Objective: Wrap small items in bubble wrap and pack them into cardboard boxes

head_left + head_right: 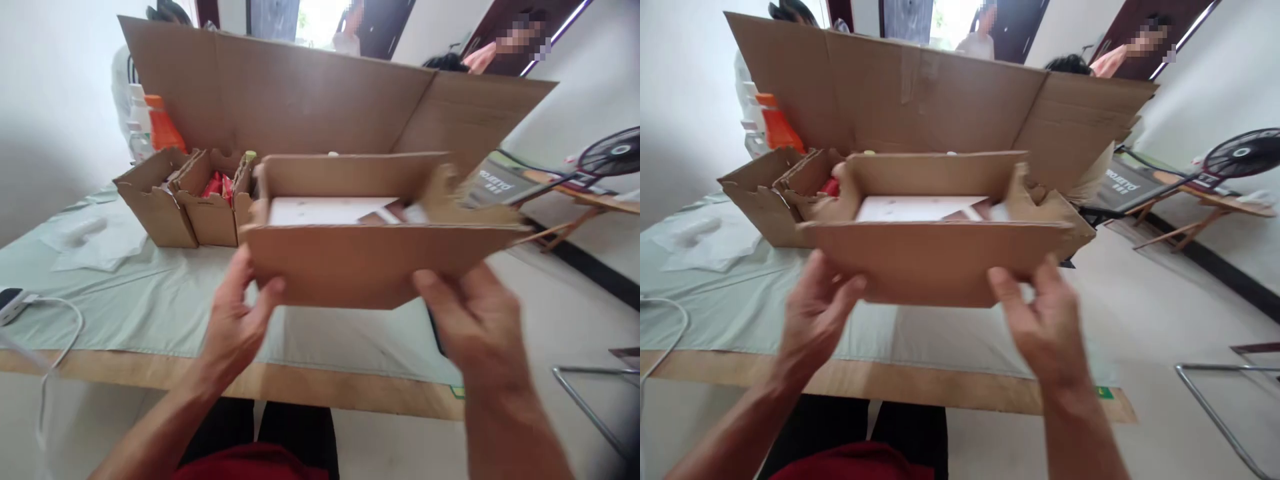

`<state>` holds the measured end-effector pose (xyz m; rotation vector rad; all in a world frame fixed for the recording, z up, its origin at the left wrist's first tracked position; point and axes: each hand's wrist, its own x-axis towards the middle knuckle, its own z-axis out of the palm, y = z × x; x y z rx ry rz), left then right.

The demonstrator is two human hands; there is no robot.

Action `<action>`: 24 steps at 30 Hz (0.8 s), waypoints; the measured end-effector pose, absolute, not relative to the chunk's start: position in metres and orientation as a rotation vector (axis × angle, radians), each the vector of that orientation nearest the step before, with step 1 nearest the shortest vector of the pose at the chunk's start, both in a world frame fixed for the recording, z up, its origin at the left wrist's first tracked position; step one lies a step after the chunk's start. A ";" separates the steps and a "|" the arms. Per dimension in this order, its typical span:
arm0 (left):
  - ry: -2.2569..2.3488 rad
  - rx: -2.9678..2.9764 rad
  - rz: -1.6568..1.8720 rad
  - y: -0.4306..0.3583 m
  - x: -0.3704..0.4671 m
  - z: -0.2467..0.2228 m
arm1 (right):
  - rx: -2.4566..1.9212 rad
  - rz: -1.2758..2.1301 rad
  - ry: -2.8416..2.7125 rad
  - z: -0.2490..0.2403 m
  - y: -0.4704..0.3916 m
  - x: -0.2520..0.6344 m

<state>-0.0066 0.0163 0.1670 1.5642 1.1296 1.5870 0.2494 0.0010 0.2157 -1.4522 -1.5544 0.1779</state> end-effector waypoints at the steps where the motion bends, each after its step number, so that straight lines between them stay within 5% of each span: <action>1: 1.245 1.504 1.608 0.004 -0.021 0.164 | -1.422 0.237 -1.603 0.212 0.000 0.233; 7: 1.636 1.381 1.824 -0.004 -0.076 0.167 | -1.128 0.587 -1.697 0.199 0.044 0.162; 15: 1.104 1.478 1.370 0.015 0.033 0.093 | -1.602 0.416 -1.384 0.142 -0.030 0.282; 24: 0.863 1.711 1.156 0.083 0.125 0.075 | -1.771 0.168 -0.938 0.064 -0.123 0.308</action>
